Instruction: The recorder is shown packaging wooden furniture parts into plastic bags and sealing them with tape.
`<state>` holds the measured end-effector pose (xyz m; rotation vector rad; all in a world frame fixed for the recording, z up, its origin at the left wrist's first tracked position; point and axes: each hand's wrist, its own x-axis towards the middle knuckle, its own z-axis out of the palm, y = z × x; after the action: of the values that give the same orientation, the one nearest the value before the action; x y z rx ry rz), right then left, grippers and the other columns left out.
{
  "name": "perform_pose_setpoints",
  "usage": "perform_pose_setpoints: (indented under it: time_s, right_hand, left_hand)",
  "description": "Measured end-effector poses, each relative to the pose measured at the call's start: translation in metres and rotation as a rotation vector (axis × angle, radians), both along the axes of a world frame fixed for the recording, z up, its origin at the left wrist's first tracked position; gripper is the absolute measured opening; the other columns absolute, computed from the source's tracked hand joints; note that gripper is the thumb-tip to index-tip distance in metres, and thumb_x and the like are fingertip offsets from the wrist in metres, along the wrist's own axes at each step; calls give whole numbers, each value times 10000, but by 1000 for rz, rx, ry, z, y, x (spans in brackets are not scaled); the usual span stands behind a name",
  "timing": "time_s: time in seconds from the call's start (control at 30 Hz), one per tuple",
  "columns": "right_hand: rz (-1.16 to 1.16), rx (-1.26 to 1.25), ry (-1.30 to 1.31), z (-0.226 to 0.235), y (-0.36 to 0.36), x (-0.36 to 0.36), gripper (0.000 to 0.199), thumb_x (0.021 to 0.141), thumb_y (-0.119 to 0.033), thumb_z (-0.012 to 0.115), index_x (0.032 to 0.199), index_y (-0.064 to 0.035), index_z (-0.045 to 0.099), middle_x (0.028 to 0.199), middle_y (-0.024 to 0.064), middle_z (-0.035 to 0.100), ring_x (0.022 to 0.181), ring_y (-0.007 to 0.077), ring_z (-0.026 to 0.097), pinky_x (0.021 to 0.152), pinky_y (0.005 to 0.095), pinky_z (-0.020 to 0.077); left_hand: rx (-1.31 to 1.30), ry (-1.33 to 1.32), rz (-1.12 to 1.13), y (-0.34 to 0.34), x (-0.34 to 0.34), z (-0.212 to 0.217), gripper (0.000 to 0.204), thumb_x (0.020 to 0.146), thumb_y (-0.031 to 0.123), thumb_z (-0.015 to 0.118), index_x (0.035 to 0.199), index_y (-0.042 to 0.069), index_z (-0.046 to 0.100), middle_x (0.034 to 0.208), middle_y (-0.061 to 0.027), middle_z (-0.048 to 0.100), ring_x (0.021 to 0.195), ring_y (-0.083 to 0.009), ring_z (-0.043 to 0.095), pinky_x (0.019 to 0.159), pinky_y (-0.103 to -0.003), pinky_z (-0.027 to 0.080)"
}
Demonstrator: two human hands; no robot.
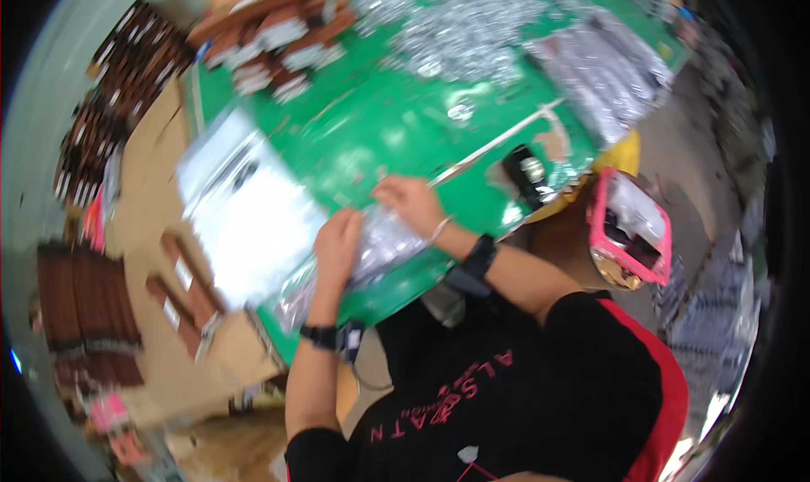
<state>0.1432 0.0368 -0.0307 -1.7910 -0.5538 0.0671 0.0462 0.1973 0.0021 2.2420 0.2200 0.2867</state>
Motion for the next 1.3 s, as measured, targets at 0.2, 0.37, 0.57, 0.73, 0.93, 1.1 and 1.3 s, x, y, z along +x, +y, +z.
perform_pose_setpoints:
  time_s: [0.2, 0.37, 0.57, 0.73, 0.93, 1.1, 1.3]
  right_hand:
    - [-72, -52, -20, 3, 2, -4, 202, 920, -277, 625, 915, -99, 721, 792, 152, 703, 761, 346, 689, 693, 453, 531]
    - [-52, -36, 6, 0, 5, -3, 269, 955, -338, 614, 973, -92, 722, 778, 137, 706, 748, 311, 701, 689, 419, 537]
    - [4, -359, -230, 4, -24, 0, 550, 881, -625, 614, 1027, -105, 722, 950, 147, 724, 888, 359, 687, 766, 471, 520]
    - [132, -363, -72, 7, -23, -1, 626, 777, -654, 715, 1062, -97, 696, 915, 142, 688, 880, 359, 654, 781, 458, 507]
    - [36, 134, -274, 21, -38, -1, 428, 744, -354, 832, 993, -63, 641, 954, 107, 627, 932, 317, 579, 818, 420, 475]
    - [133, 236, -382, 28, -42, 8, 375, 753, -262, 836, 980, -63, 613, 1045, 87, 626, 1010, 311, 563, 905, 393, 460]
    - [324, 314, -189, 18, -61, 8, 258, 775, -176, 828, 884, -61, 625, 1078, 68, 632, 1064, 248, 583, 945, 376, 452]
  left_hand:
    - [244, 270, -78, 4, 23, 21, 367, 906, 363, 696, 1038, 22, 702, 859, -131, 708, 785, -203, 658, 724, -335, 486]
    - [-205, 241, -189, 15, 23, -11, 264, 931, 235, 683, 837, 7, 589, 704, -14, 519, 678, -93, 452, 609, -290, 376]
    - [-221, 121, -212, -4, 18, -5, 259, 985, 143, 598, 762, 47, 510, 714, 77, 436, 689, -41, 377, 601, -239, 317]
    - [-280, 8, -132, 4, 18, -5, 266, 969, 133, 610, 750, 30, 502, 677, 44, 422, 672, -69, 372, 576, -280, 323]
    - [15, -172, -114, -11, 27, 17, 204, 956, 181, 634, 841, 20, 583, 704, -132, 588, 622, -249, 535, 604, -365, 427]
    - [5, 67, -135, -21, 25, 40, 158, 952, 198, 645, 979, 43, 634, 955, -124, 702, 816, -285, 679, 708, -375, 507]
    - [218, -226, -75, -52, 4, 29, 188, 944, 235, 656, 958, 51, 619, 971, -94, 686, 802, -282, 634, 704, -395, 481]
